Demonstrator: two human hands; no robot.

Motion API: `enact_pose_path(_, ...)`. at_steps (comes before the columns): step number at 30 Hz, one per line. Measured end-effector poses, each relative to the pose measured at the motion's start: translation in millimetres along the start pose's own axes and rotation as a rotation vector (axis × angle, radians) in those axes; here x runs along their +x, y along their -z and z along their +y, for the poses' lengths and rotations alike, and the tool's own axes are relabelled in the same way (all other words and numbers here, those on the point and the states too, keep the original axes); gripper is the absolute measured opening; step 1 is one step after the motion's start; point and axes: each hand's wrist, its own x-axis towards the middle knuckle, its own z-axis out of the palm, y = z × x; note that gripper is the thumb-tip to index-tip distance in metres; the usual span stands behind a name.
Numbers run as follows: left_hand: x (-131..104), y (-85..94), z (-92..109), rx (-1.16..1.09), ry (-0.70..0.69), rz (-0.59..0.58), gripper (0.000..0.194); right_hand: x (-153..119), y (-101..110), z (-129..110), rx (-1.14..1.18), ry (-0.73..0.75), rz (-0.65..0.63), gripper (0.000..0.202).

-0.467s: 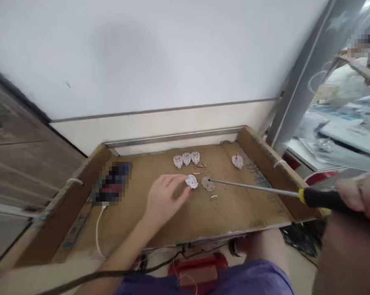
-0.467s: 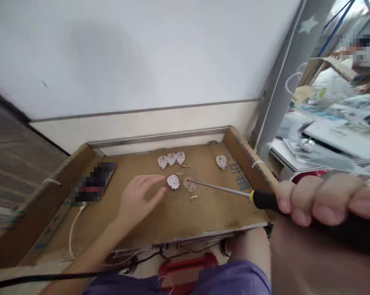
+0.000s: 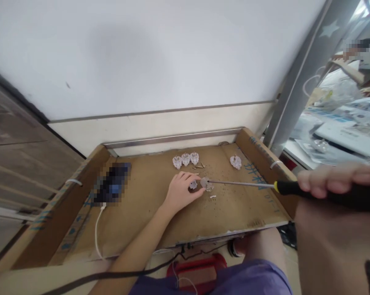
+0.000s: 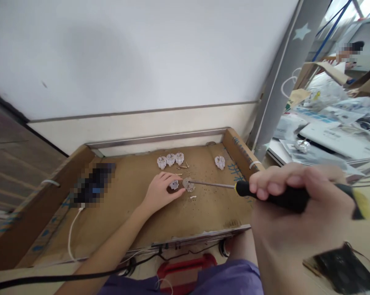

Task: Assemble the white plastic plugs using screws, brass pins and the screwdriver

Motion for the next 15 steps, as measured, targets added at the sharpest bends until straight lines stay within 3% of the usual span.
enact_pose_path(5, -1, -7.6, 7, -0.011, 0.004, -0.115, 0.02, 1, -8, 13, -0.005, -0.024, 0.046, 0.013)
enact_pose_path(15, 1, -10.3, 8, -0.017, -0.018, -0.119, 0.015, 2, -2, 10, -0.033, -0.088, 0.051, 0.02)
